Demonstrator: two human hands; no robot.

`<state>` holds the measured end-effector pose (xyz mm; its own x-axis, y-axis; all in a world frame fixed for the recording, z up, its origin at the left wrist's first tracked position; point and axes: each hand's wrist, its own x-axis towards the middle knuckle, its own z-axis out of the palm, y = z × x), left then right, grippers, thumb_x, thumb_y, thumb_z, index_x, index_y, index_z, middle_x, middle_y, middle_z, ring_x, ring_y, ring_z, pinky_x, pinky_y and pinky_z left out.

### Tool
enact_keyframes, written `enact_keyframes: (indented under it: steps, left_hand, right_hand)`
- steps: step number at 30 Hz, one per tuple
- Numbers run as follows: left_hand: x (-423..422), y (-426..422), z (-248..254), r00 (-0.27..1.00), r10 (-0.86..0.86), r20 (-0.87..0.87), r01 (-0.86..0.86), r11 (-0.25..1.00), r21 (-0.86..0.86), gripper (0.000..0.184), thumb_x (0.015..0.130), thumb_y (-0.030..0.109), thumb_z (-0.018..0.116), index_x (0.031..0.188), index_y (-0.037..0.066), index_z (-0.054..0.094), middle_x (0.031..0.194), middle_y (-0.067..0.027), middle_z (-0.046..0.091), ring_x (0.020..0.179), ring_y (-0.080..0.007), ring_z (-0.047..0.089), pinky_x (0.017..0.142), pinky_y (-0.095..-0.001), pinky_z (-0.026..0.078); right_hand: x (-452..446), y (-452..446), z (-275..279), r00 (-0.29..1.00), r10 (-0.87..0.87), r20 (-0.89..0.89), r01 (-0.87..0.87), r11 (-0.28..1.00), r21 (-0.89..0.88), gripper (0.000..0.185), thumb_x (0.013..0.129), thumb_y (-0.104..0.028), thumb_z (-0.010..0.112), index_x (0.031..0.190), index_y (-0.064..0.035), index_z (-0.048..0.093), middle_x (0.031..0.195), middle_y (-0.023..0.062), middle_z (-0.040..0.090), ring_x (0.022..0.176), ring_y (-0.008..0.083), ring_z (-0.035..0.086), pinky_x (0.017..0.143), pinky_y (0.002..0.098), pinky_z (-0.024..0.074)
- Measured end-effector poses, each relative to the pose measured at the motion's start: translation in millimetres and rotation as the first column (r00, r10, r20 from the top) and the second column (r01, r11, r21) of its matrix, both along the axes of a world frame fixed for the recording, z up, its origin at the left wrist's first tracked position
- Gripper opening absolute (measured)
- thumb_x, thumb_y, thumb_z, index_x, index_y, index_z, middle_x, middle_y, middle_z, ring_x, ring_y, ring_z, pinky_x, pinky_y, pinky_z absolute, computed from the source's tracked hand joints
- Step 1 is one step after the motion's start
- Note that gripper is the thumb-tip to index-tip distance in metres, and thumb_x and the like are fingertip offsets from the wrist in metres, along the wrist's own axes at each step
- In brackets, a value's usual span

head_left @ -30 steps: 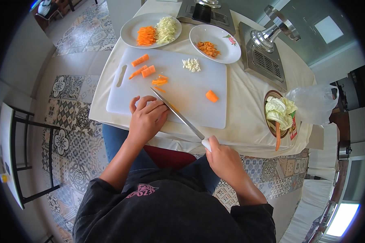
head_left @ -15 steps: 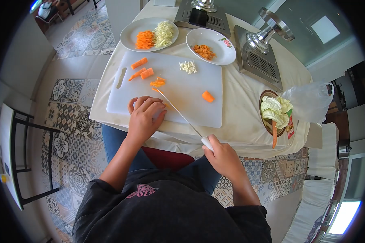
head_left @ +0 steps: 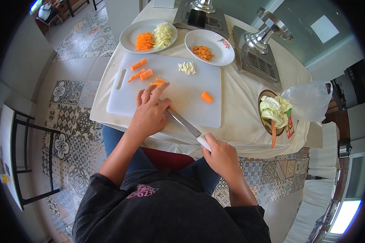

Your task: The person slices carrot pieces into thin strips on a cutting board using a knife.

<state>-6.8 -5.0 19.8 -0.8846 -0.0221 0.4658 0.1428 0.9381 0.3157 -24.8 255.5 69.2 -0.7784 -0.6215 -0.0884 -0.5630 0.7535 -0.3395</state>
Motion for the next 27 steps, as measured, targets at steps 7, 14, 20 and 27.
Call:
enact_keyframes:
  steps: [7,14,20,27]
  left_hand:
    - [6.8,-7.7,17.2,0.991,0.129,-0.021,-0.124,0.978,0.169,0.053,0.063,0.0,0.064,0.115,0.013,0.062,0.142,-0.0088,0.048,0.131,-0.0346,0.042,0.112,-0.0504,0.027]
    - [0.2,-45.2,1.5,0.964,0.263,-0.043,-0.257,0.96,0.115,0.027,0.076,0.009,0.071,0.102,0.012,0.066,0.109,-0.0033,0.062,0.11,-0.027,0.054,0.101,-0.0453,0.033]
    - [-27.4,-43.8,-7.4,0.949,0.307,-0.072,-0.299,0.949,0.104,0.015,0.075,0.015,0.078,0.085,0.011,0.069,0.106,-0.0012,0.062,0.109,-0.0246,0.055,0.102,-0.049,0.032]
    - [-34.0,-31.3,-10.2,0.944,0.31,-0.112,-0.287,0.94,0.183,0.012,0.073,0.013,0.078,0.083,0.012,0.072,0.108,-0.0015,0.061,0.113,-0.0247,0.054,0.102,-0.0496,0.031]
  right_hand:
    - [6.5,11.5,2.4,0.997,-0.018,0.074,0.024,0.996,-0.086,0.021,0.09,-0.021,0.063,0.105,-0.0084,0.054,0.076,0.0171,0.068,0.072,0.04,0.067,0.062,0.0505,0.0507]
    - [0.1,38.3,7.1,0.918,-0.234,0.32,0.325,0.906,-0.272,0.021,0.094,-0.021,0.063,0.105,-0.0041,0.058,0.08,0.0213,0.067,0.074,0.0428,0.065,0.063,0.044,0.0493]
    - [-15.7,46.8,-15.7,0.808,-0.297,0.508,0.551,0.686,-0.475,0.017,0.097,-0.018,0.061,0.102,-0.0025,0.058,0.069,0.0022,0.056,0.058,0.0086,0.052,0.053,0.0289,0.0438]
    - [-37.0,36.2,-24.9,0.778,-0.165,0.607,0.583,0.55,-0.598,0.013,0.099,-0.018,0.059,0.104,-0.0059,0.057,0.066,-0.0035,0.048,0.051,0.0031,0.044,0.044,0.0216,0.0375]
